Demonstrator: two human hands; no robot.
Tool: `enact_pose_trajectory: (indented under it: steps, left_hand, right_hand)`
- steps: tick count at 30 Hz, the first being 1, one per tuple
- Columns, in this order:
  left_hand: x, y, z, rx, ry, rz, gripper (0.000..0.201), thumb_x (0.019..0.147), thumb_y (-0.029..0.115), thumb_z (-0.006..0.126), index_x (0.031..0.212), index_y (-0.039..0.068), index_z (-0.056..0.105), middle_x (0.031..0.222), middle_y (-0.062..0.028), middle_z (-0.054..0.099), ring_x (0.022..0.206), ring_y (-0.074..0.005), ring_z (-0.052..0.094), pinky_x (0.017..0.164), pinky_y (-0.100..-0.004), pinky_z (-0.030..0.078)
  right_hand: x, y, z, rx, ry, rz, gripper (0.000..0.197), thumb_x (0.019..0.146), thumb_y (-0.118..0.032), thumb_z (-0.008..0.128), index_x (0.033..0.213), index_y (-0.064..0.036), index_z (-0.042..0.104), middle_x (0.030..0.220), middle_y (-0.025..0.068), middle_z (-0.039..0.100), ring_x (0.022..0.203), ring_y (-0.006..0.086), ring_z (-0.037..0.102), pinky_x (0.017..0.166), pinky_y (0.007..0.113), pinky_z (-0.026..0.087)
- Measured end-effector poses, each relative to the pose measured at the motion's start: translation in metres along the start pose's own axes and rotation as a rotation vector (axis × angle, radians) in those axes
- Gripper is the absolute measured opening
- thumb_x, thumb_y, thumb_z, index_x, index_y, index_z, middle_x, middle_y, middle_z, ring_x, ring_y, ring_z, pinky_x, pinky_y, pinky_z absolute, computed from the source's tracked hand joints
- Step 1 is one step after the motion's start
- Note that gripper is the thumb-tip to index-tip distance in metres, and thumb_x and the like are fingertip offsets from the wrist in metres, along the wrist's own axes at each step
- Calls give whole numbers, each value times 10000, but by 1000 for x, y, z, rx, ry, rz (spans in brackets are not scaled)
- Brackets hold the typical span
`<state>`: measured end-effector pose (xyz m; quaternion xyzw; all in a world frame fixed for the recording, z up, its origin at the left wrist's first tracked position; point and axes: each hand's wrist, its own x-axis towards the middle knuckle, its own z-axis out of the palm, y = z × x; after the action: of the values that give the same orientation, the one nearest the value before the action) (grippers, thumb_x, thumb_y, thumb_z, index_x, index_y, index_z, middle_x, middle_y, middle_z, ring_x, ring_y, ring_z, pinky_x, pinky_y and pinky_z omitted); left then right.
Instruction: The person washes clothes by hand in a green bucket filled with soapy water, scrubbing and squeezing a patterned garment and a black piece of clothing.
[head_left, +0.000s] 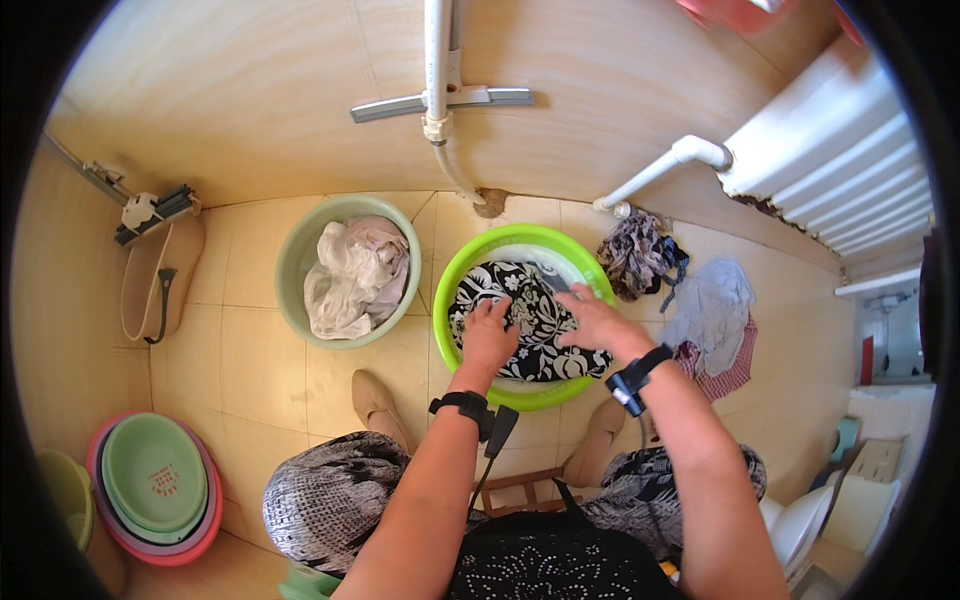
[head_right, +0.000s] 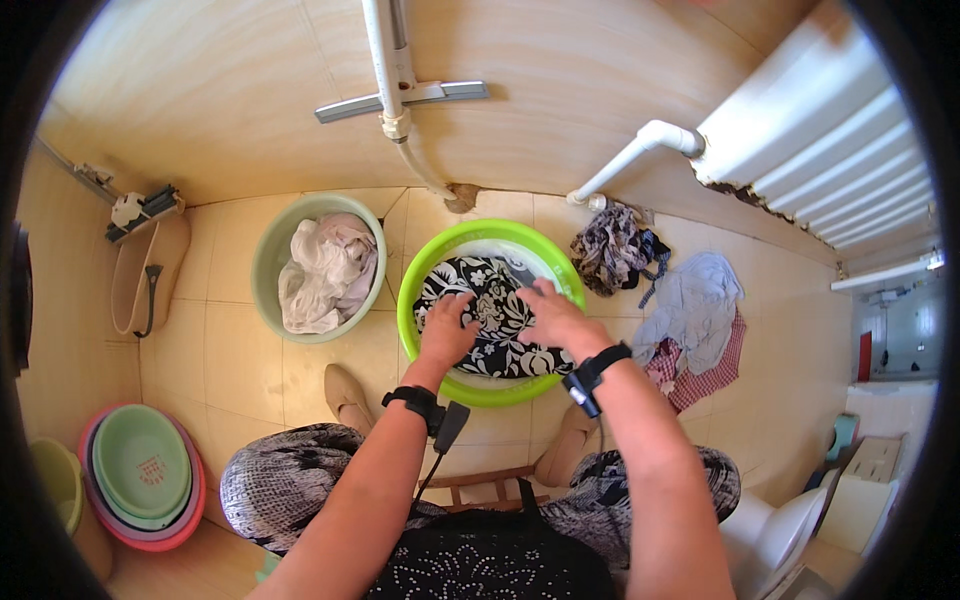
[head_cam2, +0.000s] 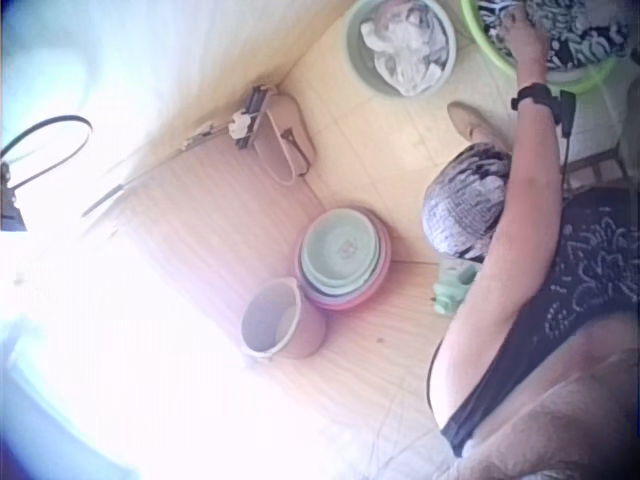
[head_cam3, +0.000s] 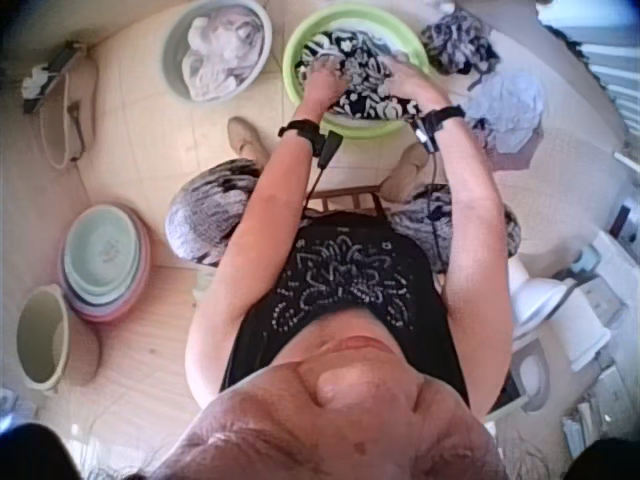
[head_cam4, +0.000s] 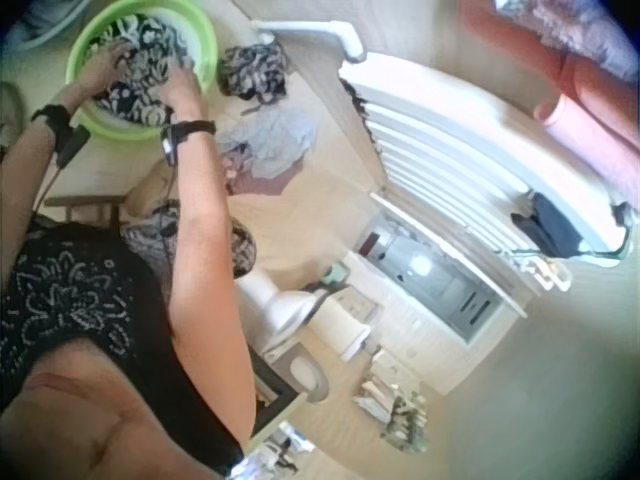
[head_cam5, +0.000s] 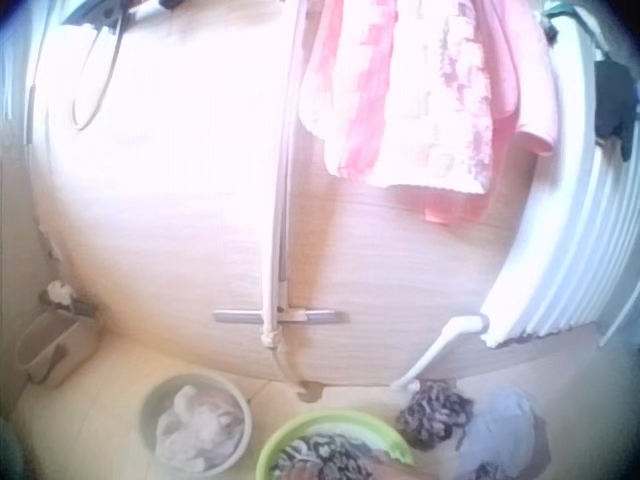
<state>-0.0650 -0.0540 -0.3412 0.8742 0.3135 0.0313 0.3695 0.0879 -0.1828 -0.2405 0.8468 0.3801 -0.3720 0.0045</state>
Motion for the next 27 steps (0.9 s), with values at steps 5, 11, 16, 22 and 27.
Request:
enact_pose_trajectory:
  steps: [5, 11, 16, 22, 27]
  left_hand:
    - [-24, -11, 21, 296, -193, -45, 607, 749, 281, 689, 1320, 278, 483, 1463, -116, 312, 1363, -389, 223, 1085, -573, 190]
    - [-23, -24, 50, 289, -384, -192, 648, 766, 349, 663, 1367, 263, 436, 1458, -115, 321, 1353, -384, 246, 1085, -559, 200]
    - [-8, -35, 61, -27, -486, -360, 713, 761, 391, 659, 1393, 176, 407, 1424, -155, 382, 1312, -378, 349, 1081, -479, 273]
    - [8, -25, 54, -310, 49, -447, 323, 791, 227, 642, 1070, 67, 669, 1021, -203, 656, 909, -342, 649, 795, -385, 517]
    - [28, -29, 51, -991, 330, -597, 439, 872, 371, 596, 1242, 136, 564, 1218, -113, 580, 1098, -220, 556, 880, -330, 465]
  right_hand:
    - [38, -2, 65, -99, -103, -41, 960, 678, -358, 795, 1457, -222, 250, 1512, 185, 151, 1326, 425, 295, 1066, 447, 350]
    - [57, 4, 109, -152, -129, -6, 979, 670, -387, 805, 1443, -251, 221, 1505, 165, 170, 1309, 469, 282, 1014, 504, 389]
    - [77, 7, 119, -125, -165, 22, 896, 693, -364, 779, 1402, -198, 258, 1446, 198, 254, 1268, 445, 333, 987, 486, 406]
    - [112, 39, 149, 41, 283, 57, 473, 727, -113, 677, 1136, -107, 442, 1212, 236, 493, 1005, 430, 563, 809, 475, 493]
    - [130, 44, 136, 772, 371, 158, 465, 728, -14, 618, 1180, -15, 509, 1128, 202, 576, 929, 324, 606, 857, 353, 465]
